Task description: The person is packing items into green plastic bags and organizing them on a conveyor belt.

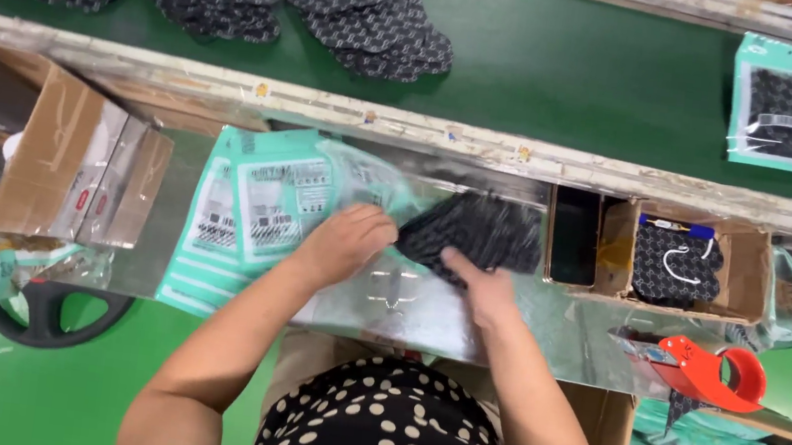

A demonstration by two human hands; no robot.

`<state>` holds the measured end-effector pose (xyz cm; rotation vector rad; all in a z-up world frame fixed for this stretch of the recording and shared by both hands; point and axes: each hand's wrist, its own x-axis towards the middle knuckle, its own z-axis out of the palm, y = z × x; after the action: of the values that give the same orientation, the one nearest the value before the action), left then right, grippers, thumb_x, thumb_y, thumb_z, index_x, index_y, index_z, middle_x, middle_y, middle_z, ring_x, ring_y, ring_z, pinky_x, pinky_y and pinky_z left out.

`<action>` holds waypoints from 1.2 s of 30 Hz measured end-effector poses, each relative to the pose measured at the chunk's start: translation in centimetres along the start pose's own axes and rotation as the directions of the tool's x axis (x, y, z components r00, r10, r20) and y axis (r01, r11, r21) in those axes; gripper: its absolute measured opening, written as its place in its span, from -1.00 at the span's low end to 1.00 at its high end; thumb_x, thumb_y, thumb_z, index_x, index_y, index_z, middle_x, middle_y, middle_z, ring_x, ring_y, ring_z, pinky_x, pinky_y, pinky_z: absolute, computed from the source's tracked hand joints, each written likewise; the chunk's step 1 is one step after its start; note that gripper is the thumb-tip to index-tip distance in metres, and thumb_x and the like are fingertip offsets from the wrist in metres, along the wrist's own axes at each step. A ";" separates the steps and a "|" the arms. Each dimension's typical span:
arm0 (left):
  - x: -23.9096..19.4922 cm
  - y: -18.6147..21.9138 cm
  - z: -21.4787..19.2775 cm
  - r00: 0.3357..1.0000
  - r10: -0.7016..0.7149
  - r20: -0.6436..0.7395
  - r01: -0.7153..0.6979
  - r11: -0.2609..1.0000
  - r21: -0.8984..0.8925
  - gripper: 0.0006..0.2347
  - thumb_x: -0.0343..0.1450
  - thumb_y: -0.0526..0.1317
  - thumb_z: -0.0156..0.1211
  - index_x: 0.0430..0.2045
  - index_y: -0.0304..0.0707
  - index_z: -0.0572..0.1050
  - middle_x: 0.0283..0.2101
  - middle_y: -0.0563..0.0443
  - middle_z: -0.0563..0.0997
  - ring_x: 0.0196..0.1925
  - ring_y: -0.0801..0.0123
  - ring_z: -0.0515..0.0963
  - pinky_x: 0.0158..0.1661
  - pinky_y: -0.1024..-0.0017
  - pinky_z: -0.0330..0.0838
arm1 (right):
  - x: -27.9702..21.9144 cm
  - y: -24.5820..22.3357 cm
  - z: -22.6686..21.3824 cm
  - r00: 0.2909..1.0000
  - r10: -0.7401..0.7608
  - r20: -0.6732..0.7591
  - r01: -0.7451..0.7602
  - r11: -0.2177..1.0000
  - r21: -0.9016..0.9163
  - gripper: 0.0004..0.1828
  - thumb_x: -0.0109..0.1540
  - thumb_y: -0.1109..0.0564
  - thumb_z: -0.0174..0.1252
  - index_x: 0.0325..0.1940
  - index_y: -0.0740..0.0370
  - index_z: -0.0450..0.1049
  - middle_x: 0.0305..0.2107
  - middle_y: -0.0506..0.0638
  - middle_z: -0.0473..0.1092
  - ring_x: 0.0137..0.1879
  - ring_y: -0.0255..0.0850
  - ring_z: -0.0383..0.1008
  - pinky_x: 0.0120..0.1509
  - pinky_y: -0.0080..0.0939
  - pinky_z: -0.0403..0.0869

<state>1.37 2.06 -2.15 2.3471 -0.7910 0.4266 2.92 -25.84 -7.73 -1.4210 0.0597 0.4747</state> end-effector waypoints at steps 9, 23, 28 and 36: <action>2.7 2.4 0.4 0.989 0.144 0.039 -0.133 0.968 -0.211 -0.77 0.42 -0.32 0.20 -0.06 -0.27 0.43 0.06 -0.10 0.56 0.15 0.05 0.53 0.18 0.22 0.41 | -0.9 3.7 1.1 0.986 -0.151 0.076 0.169 0.899 -0.405 -0.63 0.19 0.18 0.35 0.07 0.30 0.55 -0.12 -0.04 0.56 -0.02 -0.28 0.53 0.12 -0.24 0.52; 4.8 4.3 -2.5 0.950 -0.223 -0.217 0.214 0.975 -0.067 -0.96 0.41 -0.24 0.30 -0.46 -0.08 0.60 -0.34 0.13 0.62 -0.10 0.25 0.58 0.04 0.20 0.19 | -2.1 0.5 1.6 0.971 -0.007 0.239 0.101 0.919 -0.382 -0.67 0.27 0.09 0.21 0.08 0.29 0.53 -0.26 0.06 0.52 -0.14 -0.13 0.46 0.00 -0.10 0.49; 5.9 7.3 -1.2 0.991 -0.040 -0.129 0.043 0.999 0.024 -0.94 0.26 -0.21 0.28 -0.46 -0.04 0.60 -0.33 0.07 0.61 -0.09 0.17 0.58 0.04 0.11 0.21 | -2.9 -5.4 5.1 0.933 0.018 0.359 0.235 0.726 -0.646 -0.58 0.20 0.02 0.28 0.10 0.20 0.50 -0.12 0.11 0.54 0.02 -0.04 0.52 0.10 -0.06 0.48; 4.9 3.2 -0.7 0.944 -0.326 -0.050 0.326 0.945 -0.014 -0.93 0.45 -0.19 0.23 -0.35 -0.13 0.57 -0.24 -0.01 0.60 -0.08 0.08 0.55 0.00 0.13 0.31 | -2.5 -3.7 0.6 0.827 -0.363 0.429 0.549 0.685 -0.479 -0.66 0.29 0.15 0.19 0.13 0.28 0.49 0.13 0.18 0.43 0.24 0.01 0.44 0.30 -0.04 0.40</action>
<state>3.09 -1.65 2.11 2.3935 -0.3659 0.3383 1.86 -26.22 -3.34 -1.8757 -0.7549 0.2800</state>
